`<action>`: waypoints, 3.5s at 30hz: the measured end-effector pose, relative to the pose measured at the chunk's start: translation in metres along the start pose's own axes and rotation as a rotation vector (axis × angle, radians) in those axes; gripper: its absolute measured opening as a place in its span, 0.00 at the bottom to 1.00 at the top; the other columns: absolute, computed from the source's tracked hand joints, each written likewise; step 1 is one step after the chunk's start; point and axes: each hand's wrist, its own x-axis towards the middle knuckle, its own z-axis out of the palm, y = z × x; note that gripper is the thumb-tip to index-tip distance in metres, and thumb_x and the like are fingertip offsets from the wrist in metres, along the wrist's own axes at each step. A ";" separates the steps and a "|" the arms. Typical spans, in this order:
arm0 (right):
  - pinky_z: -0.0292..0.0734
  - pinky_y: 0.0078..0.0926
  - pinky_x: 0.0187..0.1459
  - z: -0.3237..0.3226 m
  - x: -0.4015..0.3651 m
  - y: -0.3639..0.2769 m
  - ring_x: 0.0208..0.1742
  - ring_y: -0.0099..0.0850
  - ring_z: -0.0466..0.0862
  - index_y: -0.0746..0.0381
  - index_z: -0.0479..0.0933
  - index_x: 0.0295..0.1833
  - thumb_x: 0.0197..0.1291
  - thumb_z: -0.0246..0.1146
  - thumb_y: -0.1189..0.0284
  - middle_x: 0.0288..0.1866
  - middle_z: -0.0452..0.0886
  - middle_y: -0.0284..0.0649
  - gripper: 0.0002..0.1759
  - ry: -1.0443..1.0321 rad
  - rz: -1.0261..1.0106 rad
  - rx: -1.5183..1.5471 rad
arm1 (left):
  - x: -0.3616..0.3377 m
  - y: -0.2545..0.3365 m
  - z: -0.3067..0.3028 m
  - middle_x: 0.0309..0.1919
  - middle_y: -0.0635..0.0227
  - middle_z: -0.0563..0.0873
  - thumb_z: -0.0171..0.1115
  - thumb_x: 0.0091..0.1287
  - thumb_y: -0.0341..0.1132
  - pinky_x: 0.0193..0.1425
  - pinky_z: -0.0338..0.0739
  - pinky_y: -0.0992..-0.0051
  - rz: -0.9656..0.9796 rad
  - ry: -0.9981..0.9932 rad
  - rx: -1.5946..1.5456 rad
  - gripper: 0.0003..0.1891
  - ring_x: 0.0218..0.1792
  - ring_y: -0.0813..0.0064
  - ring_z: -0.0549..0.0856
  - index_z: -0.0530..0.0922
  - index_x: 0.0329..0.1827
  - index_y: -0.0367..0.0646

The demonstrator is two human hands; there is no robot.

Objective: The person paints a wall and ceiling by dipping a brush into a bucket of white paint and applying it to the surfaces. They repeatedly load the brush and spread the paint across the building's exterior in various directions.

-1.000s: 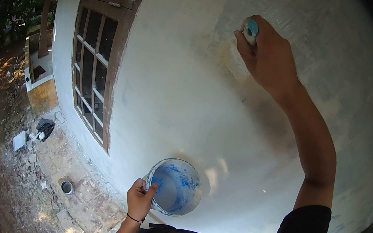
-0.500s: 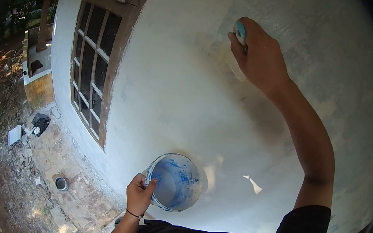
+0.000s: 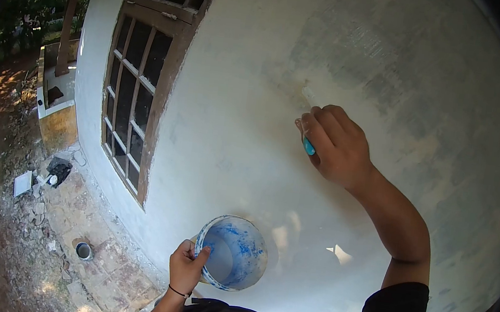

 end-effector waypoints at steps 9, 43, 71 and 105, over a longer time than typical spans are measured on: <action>0.75 0.30 0.32 0.092 -0.025 -0.063 0.35 0.35 0.75 0.59 0.70 0.35 0.48 0.61 0.68 0.31 0.72 0.36 0.11 -0.141 -0.274 -0.282 | 0.000 -0.009 -0.005 0.16 0.79 0.63 0.64 0.60 0.30 0.21 0.55 0.84 -0.060 -0.018 -0.038 0.18 0.19 0.89 0.60 0.61 0.20 0.43; 0.76 0.28 0.37 -0.025 -0.108 -0.190 0.34 0.34 0.82 0.61 0.78 0.43 0.57 0.61 0.60 0.40 0.80 0.38 0.16 -0.406 0.947 1.428 | -0.006 0.044 -0.020 0.21 0.78 0.70 0.61 0.58 0.22 0.26 0.57 0.88 0.189 -0.207 0.150 0.10 0.22 0.92 0.64 0.67 0.27 0.42; 0.75 0.24 0.39 -0.040 -0.130 -0.188 0.36 0.29 0.81 0.66 0.76 0.40 0.58 0.63 0.72 0.35 0.81 0.44 0.09 -0.268 1.553 1.238 | 0.002 0.030 0.000 0.14 0.79 0.67 0.63 0.61 0.31 0.10 0.53 0.87 0.054 -0.238 0.001 0.15 0.10 0.92 0.61 0.63 0.25 0.44; 0.81 0.23 0.26 -0.148 0.036 0.166 0.24 0.32 0.81 0.76 0.70 0.39 0.59 0.59 0.72 0.27 0.77 0.49 0.14 0.246 1.122 1.102 | 0.046 0.287 0.096 0.15 0.71 0.78 0.59 0.62 0.36 0.06 0.54 0.87 0.007 -0.367 -0.012 0.11 0.06 0.86 0.68 0.72 0.24 0.42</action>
